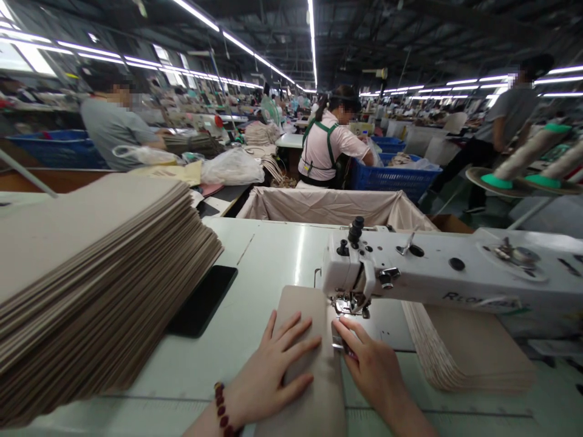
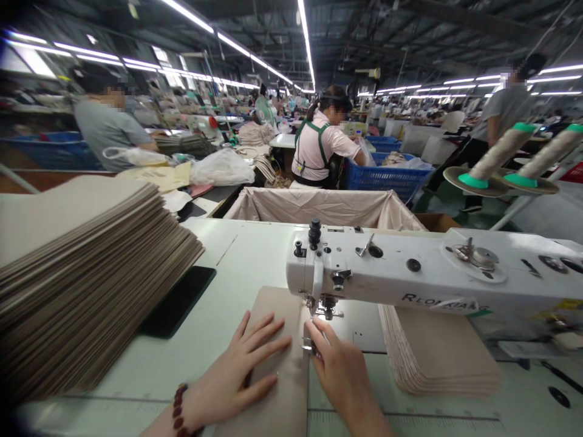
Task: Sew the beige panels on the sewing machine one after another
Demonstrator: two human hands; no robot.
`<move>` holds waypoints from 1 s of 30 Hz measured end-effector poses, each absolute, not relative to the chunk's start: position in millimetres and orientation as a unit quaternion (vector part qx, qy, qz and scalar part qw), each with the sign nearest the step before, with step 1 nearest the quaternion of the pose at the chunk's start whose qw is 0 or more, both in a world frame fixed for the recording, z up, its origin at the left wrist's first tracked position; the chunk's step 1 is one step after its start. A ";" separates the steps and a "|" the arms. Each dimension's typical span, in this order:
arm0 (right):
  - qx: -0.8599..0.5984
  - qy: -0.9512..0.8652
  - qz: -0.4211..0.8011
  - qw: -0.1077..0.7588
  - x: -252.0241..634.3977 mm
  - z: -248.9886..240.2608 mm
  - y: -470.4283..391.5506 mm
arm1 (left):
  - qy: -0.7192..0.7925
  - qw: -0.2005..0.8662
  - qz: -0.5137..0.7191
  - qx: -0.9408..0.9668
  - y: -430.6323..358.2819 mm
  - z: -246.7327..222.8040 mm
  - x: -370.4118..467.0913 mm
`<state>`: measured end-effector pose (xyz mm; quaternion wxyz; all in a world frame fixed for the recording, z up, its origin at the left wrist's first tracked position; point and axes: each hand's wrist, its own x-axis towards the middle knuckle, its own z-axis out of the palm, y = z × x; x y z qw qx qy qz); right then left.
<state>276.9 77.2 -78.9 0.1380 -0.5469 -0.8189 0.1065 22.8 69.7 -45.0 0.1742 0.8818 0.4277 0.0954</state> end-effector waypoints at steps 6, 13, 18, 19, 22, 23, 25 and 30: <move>-0.542 -0.820 0.111 0.143 277.4 -80.5 76.6 | 0.427 0.182 0.096 0.881 69.8 -43.7 21.8; -0.543 -0.819 0.123 0.141 277.5 -79.8 77.1 | 0.425 0.172 0.111 0.882 69.8 -44.2 22.7; -0.541 -0.819 0.127 0.144 278.1 -78.0 76.2 | 0.417 0.160 0.126 0.886 69.7 -45.7 22.7; -0.542 -0.818 0.128 0.142 278.0 -77.8 76.0 | 0.417 0.159 0.125 0.886 69.6 -46.2 22.6; -0.543 -0.818 0.129 0.137 277.8 -78.3 75.8 | 0.417 0.157 0.121 0.887 69.4 -47.1 22.5; -0.543 -0.818 0.128 0.137 277.8 -78.8 75.9 | 0.415 0.157 0.119 0.888 69.4 -47.2 22.4; -0.542 -0.819 0.126 0.139 278.1 -79.9 76.3 | 0.411 0.158 0.117 0.890 69.2 -47.1 21.8; -0.540 -0.821 0.119 0.138 278.3 -80.5 77.2 | 0.401 0.170 0.100 0.895 66.8 -44.7 19.5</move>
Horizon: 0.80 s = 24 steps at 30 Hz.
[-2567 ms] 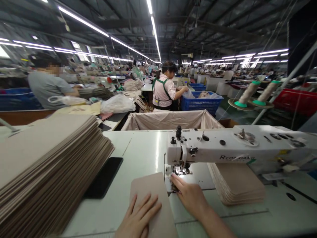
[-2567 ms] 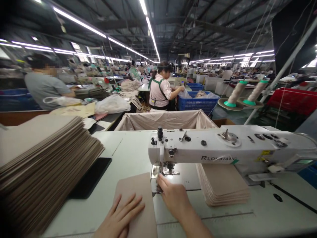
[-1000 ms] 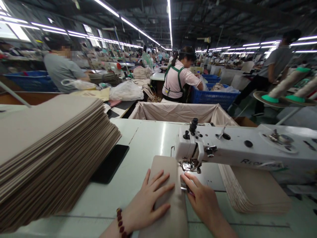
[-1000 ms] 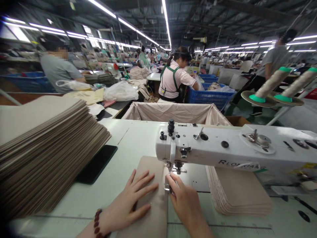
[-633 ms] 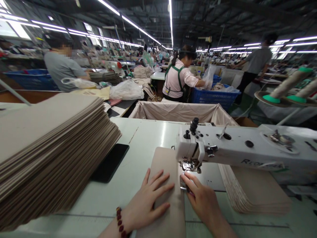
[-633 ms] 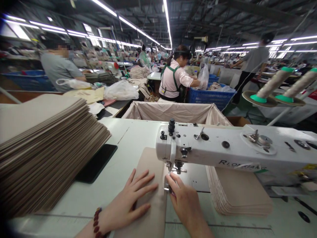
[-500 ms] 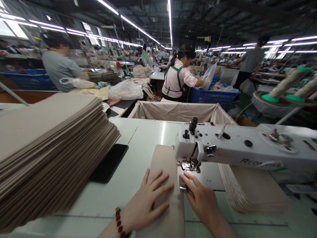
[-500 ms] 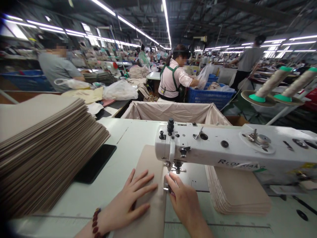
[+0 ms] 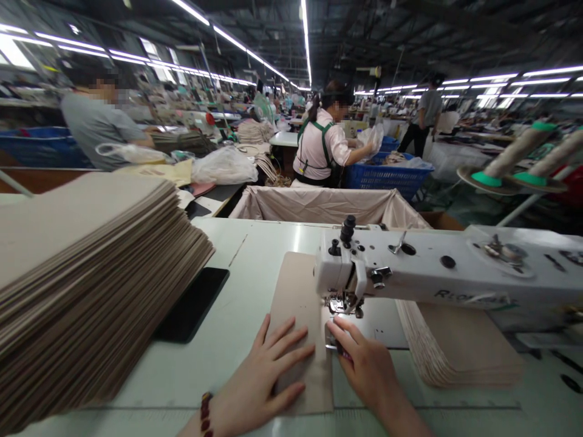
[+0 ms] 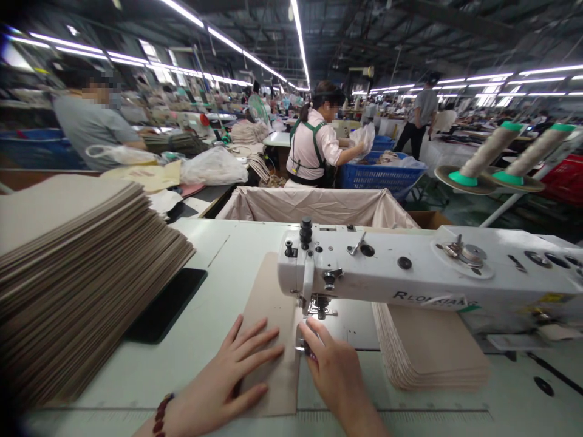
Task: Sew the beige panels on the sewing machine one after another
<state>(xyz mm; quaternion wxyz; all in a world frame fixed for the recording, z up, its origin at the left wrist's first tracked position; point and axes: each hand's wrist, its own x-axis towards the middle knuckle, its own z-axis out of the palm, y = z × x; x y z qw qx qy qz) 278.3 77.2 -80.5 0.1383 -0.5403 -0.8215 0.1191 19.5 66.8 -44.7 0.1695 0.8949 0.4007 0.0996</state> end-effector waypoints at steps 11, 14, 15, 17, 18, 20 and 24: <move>-0.541 -0.820 0.121 0.142 279.2 -81.5 77.2 | 0.365 0.155 0.088 0.914 62.7 -44.1 16.5; -0.540 -0.820 0.125 0.144 279.4 -82.4 77.9 | 0.360 0.152 0.093 0.916 67.3 -43.5 18.0; -0.540 -0.819 0.126 0.144 279.3 -82.3 77.9 | 0.358 0.152 0.093 0.916 69.2 -43.4 18.9; -0.542 -0.819 0.126 0.140 278.8 -81.7 77.6 | 0.357 0.156 0.086 0.917 73.1 -42.9 21.2; -0.542 -0.819 0.125 0.139 278.6 -81.3 77.4 | 0.357 0.157 0.084 0.917 75.2 -42.7 22.5; -0.545 -0.818 0.121 0.138 278.3 -80.8 76.9 | 0.359 0.161 0.084 0.916 79.2 -42.1 25.1; -0.547 -0.818 0.115 0.136 277.7 -80.8 76.7 | 0.355 0.165 0.103 0.915 87.2 -41.1 29.5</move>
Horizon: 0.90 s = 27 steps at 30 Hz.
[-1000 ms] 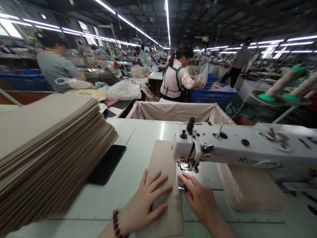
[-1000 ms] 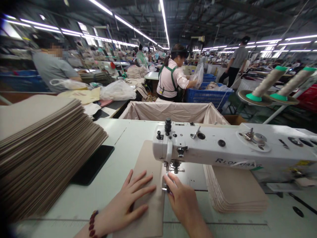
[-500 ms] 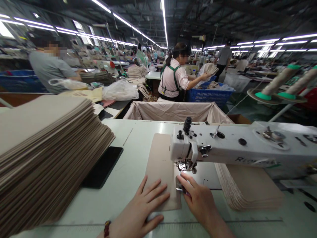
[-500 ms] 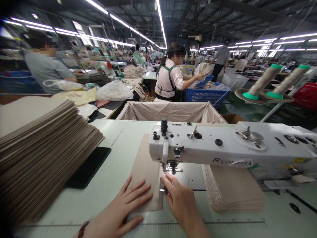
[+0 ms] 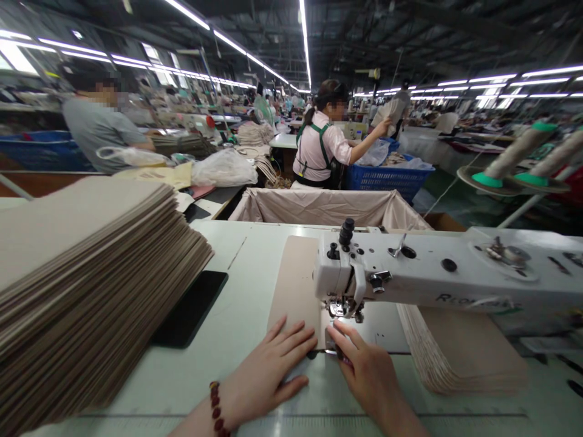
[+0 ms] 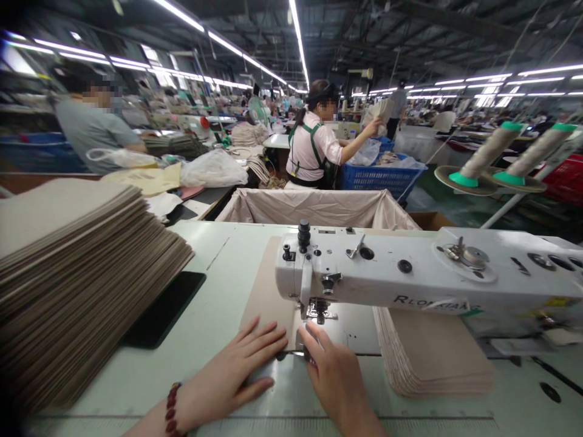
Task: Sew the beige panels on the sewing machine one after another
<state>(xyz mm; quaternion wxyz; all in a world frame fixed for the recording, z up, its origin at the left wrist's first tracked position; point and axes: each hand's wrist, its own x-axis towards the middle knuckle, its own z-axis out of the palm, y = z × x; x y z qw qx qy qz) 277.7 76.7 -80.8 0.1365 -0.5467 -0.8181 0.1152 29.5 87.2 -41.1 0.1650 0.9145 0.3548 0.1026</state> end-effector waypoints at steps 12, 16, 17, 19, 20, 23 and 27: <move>-0.533 -0.822 0.116 0.160 278.8 -82.1 77.7 | 0.383 0.171 0.098 0.903 114.4 -51.8 36.6; -0.532 -0.821 0.112 0.173 279.8 -87.2 79.1 | 0.395 0.159 0.108 0.898 121.6 -59.0 38.1; -0.532 -0.821 0.112 0.176 279.9 -88.6 79.4 | 0.399 0.155 0.109 0.897 122.9 -60.9 38.5; -0.532 -0.819 0.116 0.179 280.0 -90.2 79.8 | 0.406 0.148 0.112 0.895 124.7 -64.1 39.2; -0.533 -0.819 0.117 0.181 280.0 -90.4 79.8 | 0.408 0.146 0.114 0.894 125.2 -65.3 39.5; -0.529 -0.820 0.119 0.183 280.0 -89.7 79.6 | 0.411 0.140 0.117 0.893 125.3 -66.9 40.2; -0.525 -0.823 0.122 0.183 280.1 -90.6 80.4 | 0.410 0.135 0.121 0.894 124.9 -66.6 40.9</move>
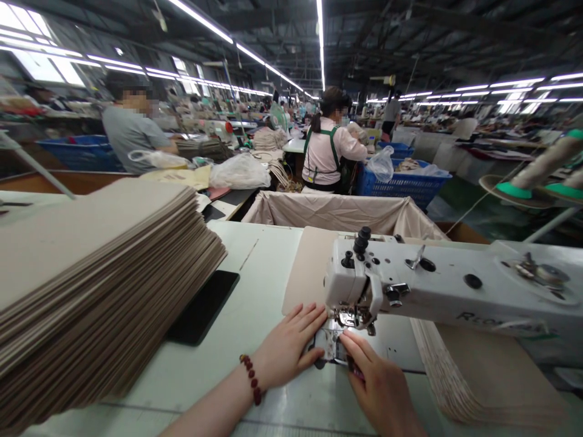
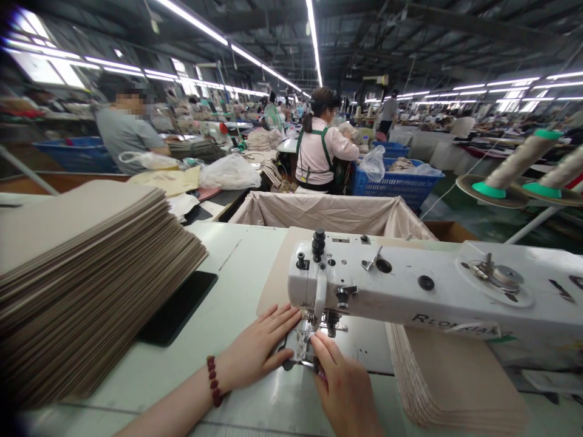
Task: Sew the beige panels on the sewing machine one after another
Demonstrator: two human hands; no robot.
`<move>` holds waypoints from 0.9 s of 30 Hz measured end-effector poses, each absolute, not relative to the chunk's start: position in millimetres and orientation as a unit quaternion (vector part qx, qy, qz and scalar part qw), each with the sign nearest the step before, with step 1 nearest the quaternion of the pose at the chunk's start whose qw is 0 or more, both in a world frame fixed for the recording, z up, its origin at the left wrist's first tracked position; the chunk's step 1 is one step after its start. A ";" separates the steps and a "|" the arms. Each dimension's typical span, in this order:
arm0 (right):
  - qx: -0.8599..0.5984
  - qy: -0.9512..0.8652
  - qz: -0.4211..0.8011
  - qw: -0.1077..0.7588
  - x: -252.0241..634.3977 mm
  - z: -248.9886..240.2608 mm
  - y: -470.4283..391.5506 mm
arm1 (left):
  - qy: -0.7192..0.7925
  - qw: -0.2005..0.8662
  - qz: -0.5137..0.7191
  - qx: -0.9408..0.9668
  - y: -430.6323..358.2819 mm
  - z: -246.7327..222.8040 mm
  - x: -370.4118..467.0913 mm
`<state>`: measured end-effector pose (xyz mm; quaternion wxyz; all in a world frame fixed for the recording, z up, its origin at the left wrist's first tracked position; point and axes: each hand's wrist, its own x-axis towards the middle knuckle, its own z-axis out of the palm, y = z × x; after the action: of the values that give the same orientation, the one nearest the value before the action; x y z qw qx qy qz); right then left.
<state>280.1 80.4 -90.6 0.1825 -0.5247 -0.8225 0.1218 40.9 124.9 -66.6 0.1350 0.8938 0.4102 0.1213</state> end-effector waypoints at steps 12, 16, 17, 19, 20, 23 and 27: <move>-0.522 -0.823 0.122 0.188 281.8 -96.4 81.3 | 0.407 0.143 0.131 0.893 125.4 -64.2 41.3; -0.526 -0.820 0.131 0.185 282.2 -95.8 80.7 | 0.408 0.145 0.133 0.892 124.7 -60.1 41.8; -0.526 -0.819 0.134 0.185 282.1 -95.2 80.6 | 0.409 0.145 0.132 0.891 124.6 -59.2 42.0; -0.528 -0.817 0.137 0.188 281.6 -93.3 80.5 | 0.412 0.141 0.127 0.891 124.4 -57.8 42.2; -0.531 -0.814 0.138 0.190 281.1 -92.0 80.5 | 0.413 0.137 0.126 0.891 124.2 -57.6 42.2; -0.538 -0.808 0.139 0.194 279.0 -87.5 80.2 | 0.421 0.114 0.135 0.890 123.4 -59.6 41.9; -0.542 -0.805 0.138 0.199 276.8 -83.1 79.3 | 0.433 0.089 0.154 0.884 122.3 -67.8 41.3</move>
<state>276.8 79.3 -83.1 0.1989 -0.5424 -0.8045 0.1380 41.3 122.3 -67.8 0.0894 0.8837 0.4329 0.1539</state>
